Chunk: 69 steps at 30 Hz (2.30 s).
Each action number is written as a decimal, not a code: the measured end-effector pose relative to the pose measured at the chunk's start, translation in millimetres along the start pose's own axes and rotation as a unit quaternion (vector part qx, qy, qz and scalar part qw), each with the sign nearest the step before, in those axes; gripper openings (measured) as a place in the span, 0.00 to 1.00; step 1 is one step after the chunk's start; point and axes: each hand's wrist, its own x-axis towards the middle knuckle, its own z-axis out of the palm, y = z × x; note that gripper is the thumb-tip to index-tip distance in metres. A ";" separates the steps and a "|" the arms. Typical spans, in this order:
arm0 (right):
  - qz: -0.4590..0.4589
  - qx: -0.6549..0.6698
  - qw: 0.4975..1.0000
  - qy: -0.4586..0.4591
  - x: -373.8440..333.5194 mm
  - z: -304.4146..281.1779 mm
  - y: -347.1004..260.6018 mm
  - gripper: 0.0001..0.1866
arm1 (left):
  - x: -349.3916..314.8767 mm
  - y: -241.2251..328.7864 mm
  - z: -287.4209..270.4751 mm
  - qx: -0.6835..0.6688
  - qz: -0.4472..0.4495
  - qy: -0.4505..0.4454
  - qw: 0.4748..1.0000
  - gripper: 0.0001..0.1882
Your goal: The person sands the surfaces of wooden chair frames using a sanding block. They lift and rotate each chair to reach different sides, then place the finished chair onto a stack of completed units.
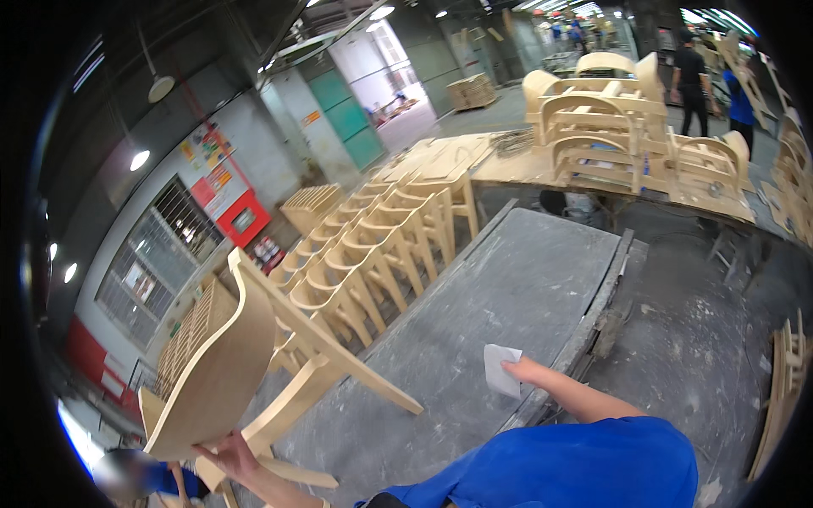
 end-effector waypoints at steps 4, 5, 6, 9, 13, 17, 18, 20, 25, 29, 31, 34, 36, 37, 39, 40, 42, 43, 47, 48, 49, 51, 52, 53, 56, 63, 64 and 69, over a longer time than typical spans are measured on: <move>0.005 0.032 0.998 -0.054 2.7 -17.1 26.2 0.23 | -46.8 -8.5 10.3 0.040 0.020 0.014 0.999 0.27; 0.005 0.044 0.997 -0.065 3.6 -21.0 33.3 0.23 | -60.0 -11.1 11.6 0.062 0.032 0.001 0.998 0.28; -0.001 0.041 0.996 -0.081 3.5 -25.5 40.9 0.23 | -70.8 -13.2 13.8 0.062 0.037 -0.020 0.997 0.29; 0.019 0.020 0.994 -0.101 2.9 -35.4 57.8 0.23 | -102.2 -10.6 26.5 0.122 0.073 0.014 0.990 0.31; 0.054 0.016 0.993 -0.108 -2.0 -38.8 56.1 0.23 | -144.9 -9.0 38.7 0.193 0.091 0.075 0.974 0.31; 0.015 -0.009 0.993 -0.114 -13.6 -38.1 30.1 0.22 | -179.1 -6.7 37.2 0.193 0.096 0.077 0.973 0.30; 0.013 -0.020 0.993 -0.116 -17.1 -38.3 22.3 0.22 | -187.1 -7.0 35.2 0.211 0.092 0.019 0.973 0.27; 0.005 -0.018 0.992 -0.122 -25.0 -37.9 8.5 0.22 | -200.7 -5.9 32.4 0.211 0.090 0.011 0.973 0.26; -0.041 0.037 0.990 -0.129 -48.9 -26.8 -11.6 0.25 | -235.7 -3.0 32.2 0.214 0.087 0.070 0.970 0.23; -0.083 -0.006 0.990 -0.114 -67.7 -9.5 -26.6 0.23 | -261.1 -2.2 33.6 0.197 0.058 0.035 0.978 0.27; -0.102 0.002 0.987 -0.127 -77.5 -0.8 -35.7 0.23 | -270.9 -3.1 32.2 0.244 0.073 0.015 0.967 0.28; -0.120 0.004 0.983 -0.136 -95.6 11.0 -45.2 0.24 | -281.6 -1.7 28.4 0.277 0.064 -0.015 0.959 0.30; -0.102 -0.007 0.988 -0.115 -109.8 16.9 -46.6 0.24 | -285.9 1.3 25.6 0.277 0.055 -0.039 0.959 0.32; -0.100 0.008 0.988 -0.121 -116.9 19.1 -46.0 0.24 | -286.7 2.9 24.4 0.270 0.043 -0.039 0.961 0.33; -0.104 -0.012 0.988 -0.113 -128.8 22.5 -42.6 0.24 | -288.8 5.4 21.5 0.254 0.023 -0.040 0.966 0.34; -0.107 -0.001 0.986 -0.125 -133.8 22.6 -40.3 0.24 | -291.1 6.3 20.3 0.241 0.020 -0.029 0.970 0.35; -0.090 -0.022 0.990 -0.102 -140.1 20.8 -35.4 0.24 | -293.6 5.2 17.8 0.215 0.019 -0.029 0.976 0.35; -0.093 -0.004 0.990 -0.109 -141.6 18.7 -33.1 0.24 | -294.8 4.0 16.5 0.206 0.016 -0.021 0.978 0.33; -0.071 -0.046 0.993 -0.083 -140.3 6.0 -25.8 0.25 | -297.2 2.4 16.0 0.252 0.017 0.003 0.967 0.31; -0.056 -0.039 0.994 -0.085 -139.2 3.0 -24.2 0.25 | -298.4 2.4 17.1 0.285 0.021 -0.019 0.958 0.32; -0.067 -0.059 0.993 -0.078 -138.4 -0.4 -22.4 0.26 | -299.3 2.3 18.5 0.319 0.026 -0.038 0.947 0.32; -0.082 -0.062 0.991 -0.088 -136.8 -5.5 -18.9 0.26 | -302.1 4.3 21.8 0.300 0.025 -0.068 0.951 0.35; -0.100 -0.040 0.990 -0.092 -135.9 -7.2 -17.7 0.27 | -299.8 2.7 22.5 0.275 0.035 -0.119 0.953 0.36; -0.097 -0.047 0.990 -0.094 -134.7 -7.8 -16.6 0.27 | -298.4 0.8 22.8 0.247 0.041 -0.167 0.954 0.38; -0.105 -0.043 0.988 -0.102 -134.2 -8.1 -17.6 0.28 | -298.7 -2.6 21.8 0.251 0.046 -0.162 0.953 0.41; -0.093 -0.054 0.991 -0.081 -150.1 -0.9 -32.2 0.28 | -296.1 -9.3 12.8 0.198 0.021 -0.129 0.971 0.41; -0.089 -0.052 0.992 -0.078 -153.3 0.7 -33.8 0.29 | -296.1 -9.9 12.7 0.201 0.024 -0.125 0.971 0.40; -0.142 -0.070 0.986 -0.061 -166.8 2.1 -37.3 0.31 | -299.0 -11.1 15.5 0.219 0.025 -0.119 0.968 0.39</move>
